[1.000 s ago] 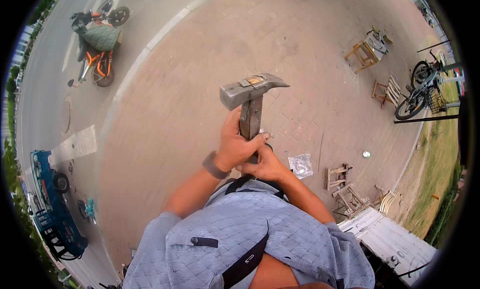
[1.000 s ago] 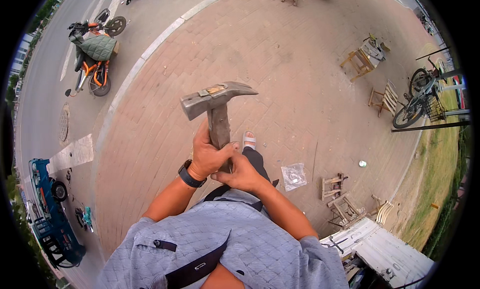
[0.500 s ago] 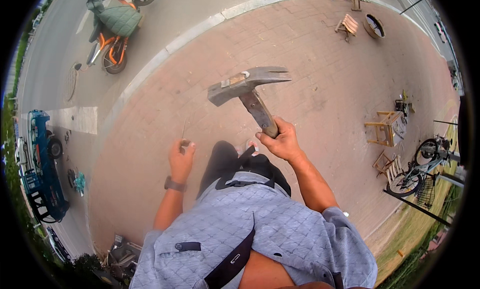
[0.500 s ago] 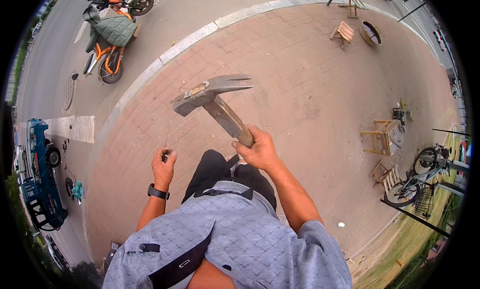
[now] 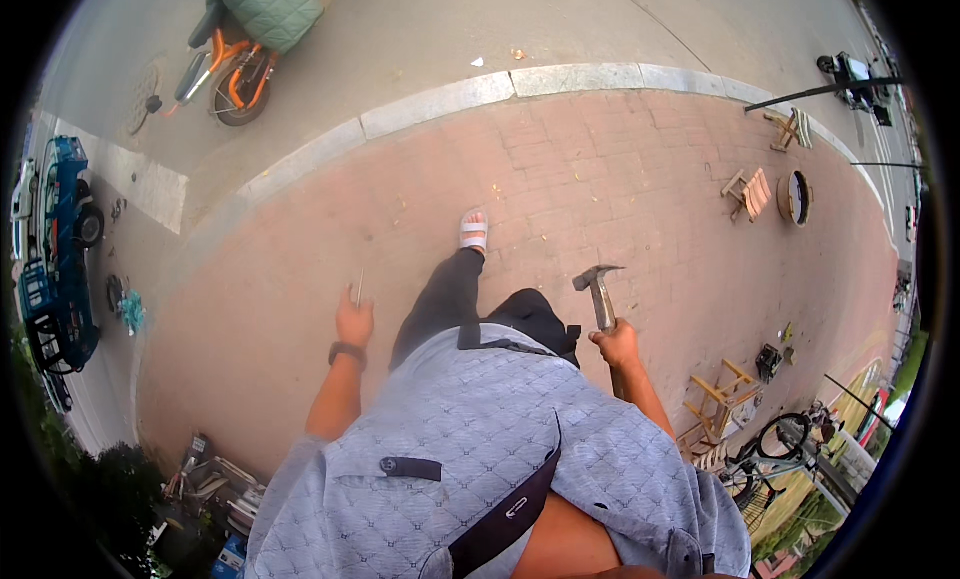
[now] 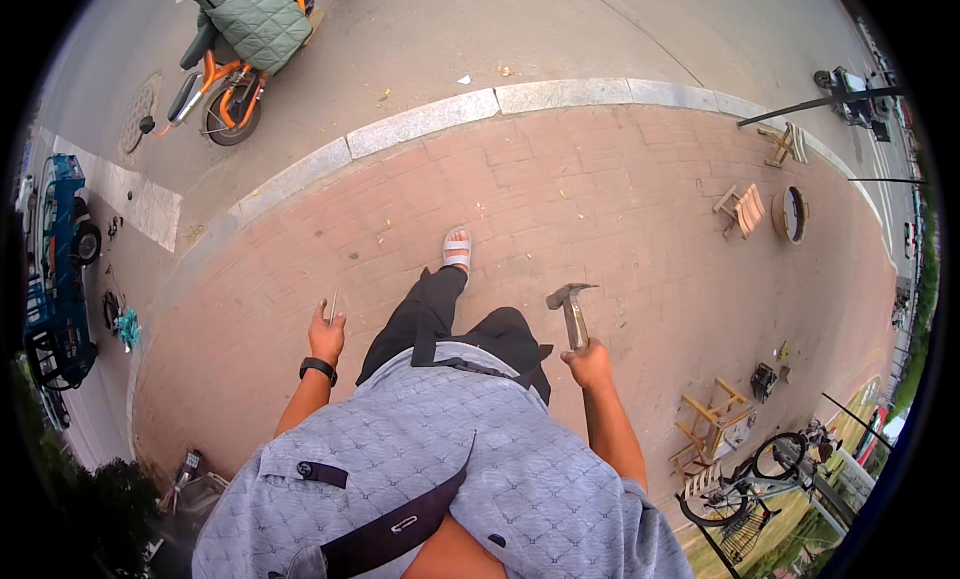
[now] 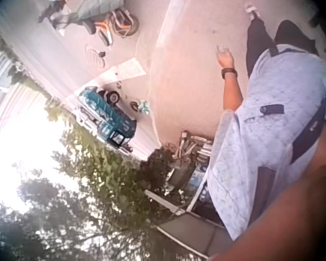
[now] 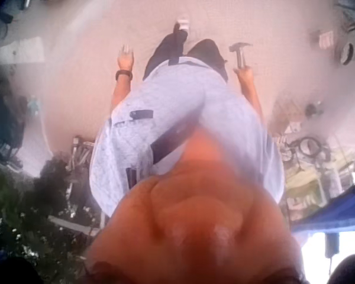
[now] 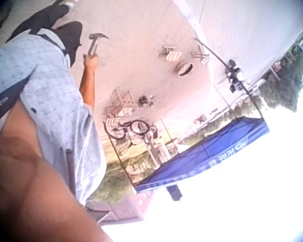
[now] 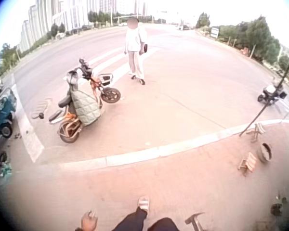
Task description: The person retrieves a wrench from a cluttered workbench, walks to an orange electric scooter, and uses the wrench to loosen and remove the front wheel. The person then returns to the workbench and picks up a hammer.
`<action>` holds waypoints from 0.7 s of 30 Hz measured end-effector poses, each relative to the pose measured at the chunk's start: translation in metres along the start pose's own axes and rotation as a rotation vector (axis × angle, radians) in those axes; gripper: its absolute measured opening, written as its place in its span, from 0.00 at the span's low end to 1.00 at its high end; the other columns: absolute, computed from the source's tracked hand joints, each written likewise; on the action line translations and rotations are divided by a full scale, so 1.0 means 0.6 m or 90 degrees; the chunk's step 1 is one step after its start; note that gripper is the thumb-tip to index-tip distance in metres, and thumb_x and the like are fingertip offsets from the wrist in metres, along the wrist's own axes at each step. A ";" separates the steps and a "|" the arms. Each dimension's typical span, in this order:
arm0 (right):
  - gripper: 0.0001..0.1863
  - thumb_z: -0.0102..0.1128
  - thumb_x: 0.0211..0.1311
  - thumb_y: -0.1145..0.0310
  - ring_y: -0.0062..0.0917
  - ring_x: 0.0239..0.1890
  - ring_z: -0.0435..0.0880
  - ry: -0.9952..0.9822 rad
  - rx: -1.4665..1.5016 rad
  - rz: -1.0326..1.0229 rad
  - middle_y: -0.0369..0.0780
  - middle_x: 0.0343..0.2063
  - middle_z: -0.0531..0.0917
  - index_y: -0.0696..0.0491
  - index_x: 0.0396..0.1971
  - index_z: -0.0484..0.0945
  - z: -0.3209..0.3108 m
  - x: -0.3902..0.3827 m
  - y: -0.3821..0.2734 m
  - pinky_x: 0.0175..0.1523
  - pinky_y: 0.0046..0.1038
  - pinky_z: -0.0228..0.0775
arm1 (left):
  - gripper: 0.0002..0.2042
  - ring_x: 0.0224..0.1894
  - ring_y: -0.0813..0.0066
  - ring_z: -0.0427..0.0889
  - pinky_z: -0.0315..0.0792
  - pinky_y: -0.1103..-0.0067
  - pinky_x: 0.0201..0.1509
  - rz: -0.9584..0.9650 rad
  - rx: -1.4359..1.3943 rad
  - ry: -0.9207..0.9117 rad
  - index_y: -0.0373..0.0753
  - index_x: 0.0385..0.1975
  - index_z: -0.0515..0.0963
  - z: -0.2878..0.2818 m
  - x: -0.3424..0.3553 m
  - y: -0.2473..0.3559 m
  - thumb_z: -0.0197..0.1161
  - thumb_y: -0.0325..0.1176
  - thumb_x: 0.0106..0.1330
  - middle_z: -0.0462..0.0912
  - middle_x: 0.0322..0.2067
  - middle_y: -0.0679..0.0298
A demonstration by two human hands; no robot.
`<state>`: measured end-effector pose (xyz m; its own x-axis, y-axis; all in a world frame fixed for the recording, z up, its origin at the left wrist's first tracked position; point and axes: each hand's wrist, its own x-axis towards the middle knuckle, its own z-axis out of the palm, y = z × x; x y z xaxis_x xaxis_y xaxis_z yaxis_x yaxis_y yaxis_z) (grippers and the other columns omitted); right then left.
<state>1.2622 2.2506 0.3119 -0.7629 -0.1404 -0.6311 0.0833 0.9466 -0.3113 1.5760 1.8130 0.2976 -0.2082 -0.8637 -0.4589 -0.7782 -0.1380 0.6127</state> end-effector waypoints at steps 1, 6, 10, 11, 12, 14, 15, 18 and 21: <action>0.20 0.76 0.43 0.65 0.37 0.27 0.85 -0.032 -0.005 0.056 0.50 0.23 0.83 0.64 0.30 0.78 -0.005 0.036 0.019 0.35 0.38 0.77 | 0.20 0.27 0.79 0.75 0.71 0.78 0.33 0.003 -0.025 0.011 0.32 0.55 0.77 -0.005 0.064 0.025 0.63 0.34 0.66 0.78 0.24 0.63; 0.17 0.75 0.46 0.65 0.30 0.17 0.82 -0.184 -0.055 0.250 0.43 0.18 0.82 0.64 0.25 0.80 -0.138 0.110 -0.145 0.25 0.34 0.75 | 0.15 0.25 0.82 0.68 0.64 0.80 0.28 0.049 -0.010 0.018 0.29 0.45 0.81 -0.037 0.265 0.172 0.59 0.36 0.70 0.74 0.22 0.68; 0.17 0.76 0.46 0.64 0.30 0.21 0.84 -0.183 -0.151 0.250 0.44 0.21 0.84 0.64 0.26 0.82 -0.212 0.232 -0.295 0.30 0.34 0.77 | 0.13 0.23 0.84 0.66 0.62 0.81 0.25 0.025 -0.099 0.027 0.31 0.40 0.81 0.000 0.381 0.322 0.56 0.36 0.72 0.74 0.22 0.68; 0.18 0.76 0.46 0.63 0.30 0.22 0.85 -0.175 -0.165 0.244 0.45 0.21 0.85 0.64 0.27 0.83 -0.217 0.272 -0.306 0.31 0.34 0.77 | 0.13 0.22 0.84 0.66 0.61 0.81 0.25 0.005 -0.121 0.018 0.31 0.40 0.81 0.017 0.407 0.362 0.56 0.36 0.72 0.75 0.22 0.68; 0.18 0.76 0.46 0.63 0.30 0.23 0.85 -0.191 -0.167 0.216 0.45 0.22 0.85 0.64 0.28 0.84 -0.207 0.322 -0.309 0.32 0.34 0.77 | 0.13 0.21 0.84 0.67 0.62 0.81 0.24 -0.046 -0.142 0.012 0.32 0.40 0.80 0.029 0.431 0.385 0.55 0.36 0.72 0.76 0.22 0.67; 0.19 0.76 0.46 0.62 0.30 0.25 0.86 -0.229 -0.168 0.163 0.46 0.23 0.86 0.64 0.30 0.84 -0.199 0.456 -0.309 0.34 0.33 0.77 | 0.13 0.19 0.83 0.67 0.62 0.82 0.22 -0.150 -0.180 0.003 0.32 0.41 0.79 0.060 0.480 0.438 0.54 0.37 0.73 0.77 0.23 0.66; 0.17 0.76 0.46 0.64 0.30 0.22 0.85 -0.229 -0.181 0.145 0.45 0.21 0.84 0.63 0.28 0.83 -0.217 0.507 -0.384 0.30 0.34 0.76 | 0.13 0.19 0.80 0.71 0.64 0.82 0.21 -0.183 -0.202 0.018 0.33 0.43 0.78 0.069 0.495 0.438 0.52 0.36 0.73 0.80 0.24 0.63; 0.14 0.74 0.49 0.68 0.29 0.16 0.79 -0.276 -0.104 0.198 0.42 0.16 0.79 0.62 0.22 0.78 -0.294 0.673 -0.579 0.19 0.33 0.72 | 0.11 0.20 0.78 0.74 0.66 0.81 0.22 -0.353 -0.210 0.025 0.34 0.41 0.76 0.105 0.533 0.521 0.51 0.36 0.74 0.81 0.25 0.61; 0.15 0.71 0.52 0.68 0.25 0.15 0.76 -0.189 -0.097 0.051 0.39 0.17 0.77 0.62 0.31 0.75 -0.354 0.842 -0.681 0.18 0.31 0.68 | 0.10 0.21 0.75 0.78 0.71 0.80 0.23 -0.375 -0.286 -0.005 0.35 0.41 0.73 0.119 0.569 0.576 0.49 0.35 0.74 0.82 0.27 0.59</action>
<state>0.7064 1.8544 0.2713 -0.5354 -0.1217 -0.8358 0.0207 0.9874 -0.1571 1.1937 1.5051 0.3066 0.1635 -0.5827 -0.7961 -0.4454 -0.7636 0.4675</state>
